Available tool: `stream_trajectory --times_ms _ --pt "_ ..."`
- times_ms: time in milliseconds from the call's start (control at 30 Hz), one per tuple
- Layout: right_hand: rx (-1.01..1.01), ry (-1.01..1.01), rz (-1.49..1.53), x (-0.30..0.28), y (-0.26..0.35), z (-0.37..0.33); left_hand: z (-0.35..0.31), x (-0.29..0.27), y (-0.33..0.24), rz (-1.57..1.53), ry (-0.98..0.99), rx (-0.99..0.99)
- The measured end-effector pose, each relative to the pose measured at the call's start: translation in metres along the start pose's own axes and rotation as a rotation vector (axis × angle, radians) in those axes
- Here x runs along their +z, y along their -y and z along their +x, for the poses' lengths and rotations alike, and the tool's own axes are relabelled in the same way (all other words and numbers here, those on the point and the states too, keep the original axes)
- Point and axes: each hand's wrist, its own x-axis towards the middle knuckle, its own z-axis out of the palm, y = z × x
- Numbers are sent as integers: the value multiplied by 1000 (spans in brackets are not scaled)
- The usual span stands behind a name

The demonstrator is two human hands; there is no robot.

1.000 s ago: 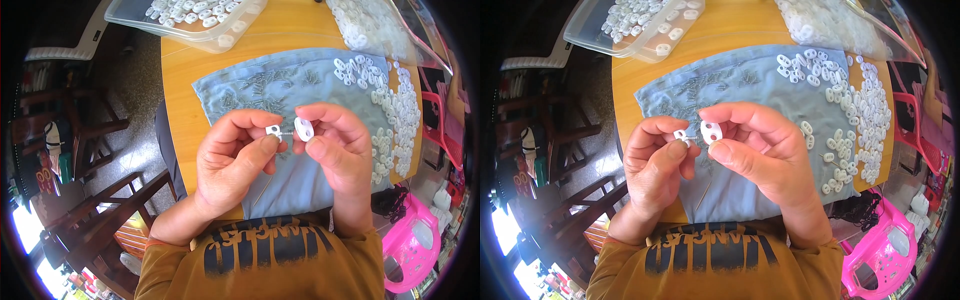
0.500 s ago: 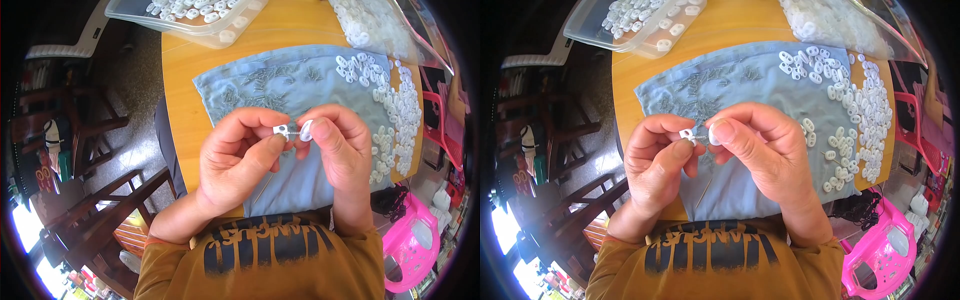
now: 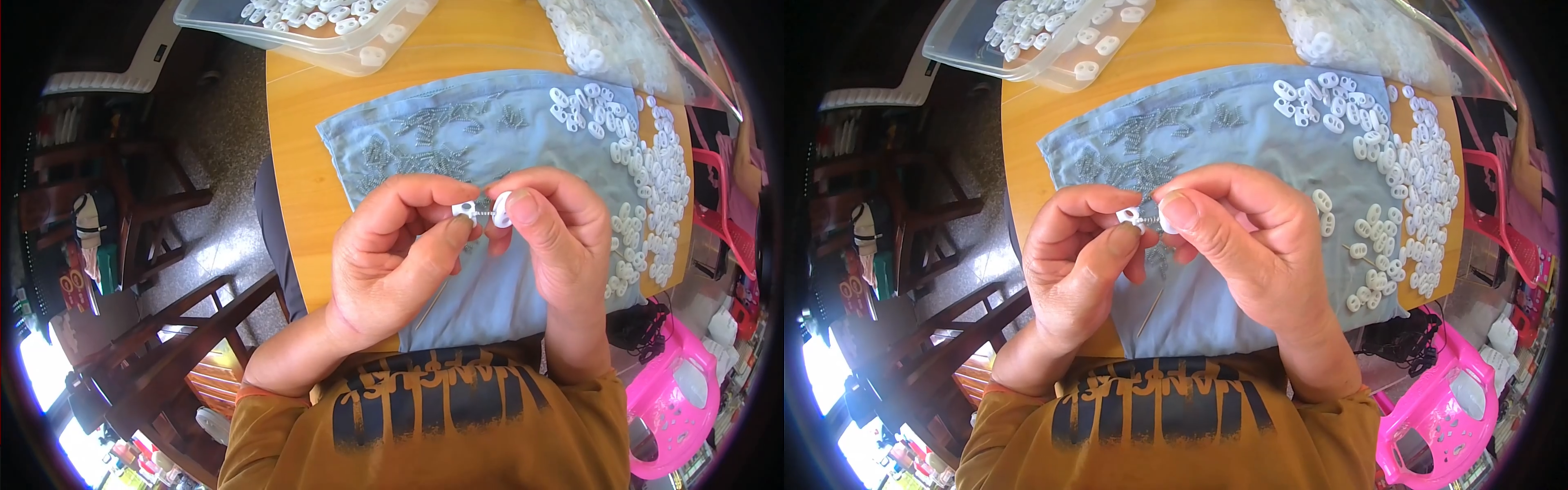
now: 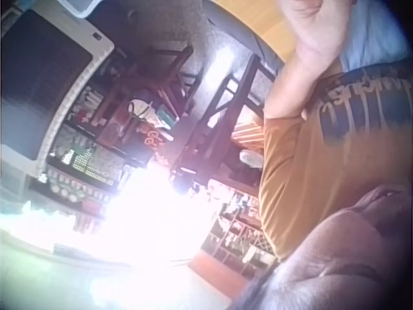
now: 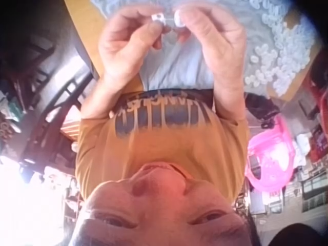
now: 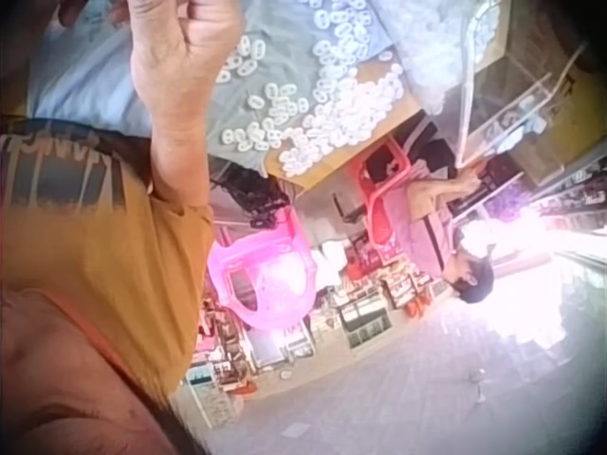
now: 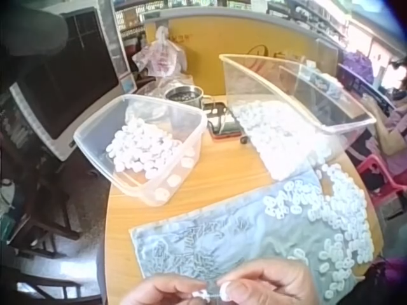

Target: Assembling small white plastic components by inserting metal pins into them.

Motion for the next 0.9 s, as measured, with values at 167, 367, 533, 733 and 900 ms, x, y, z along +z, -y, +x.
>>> stream_trajectory --times_ms 167,367,533,733,900 --pt "-27 -16 -59 1 0 -1 -1 0 0 25 1 9" --pt "-16 -26 -67 2 1 -2 -1 0 -1 38 -6 6" --pt "-6 -32 -65 3 2 -3 -1 1 -1 42 0 13" --pt "-16 -39 -94 4 2 -2 -1 -1 0 28 -1 15" --pt "-209 -48 -334 3 -2 -1 -1 1 0 93 -15 72"
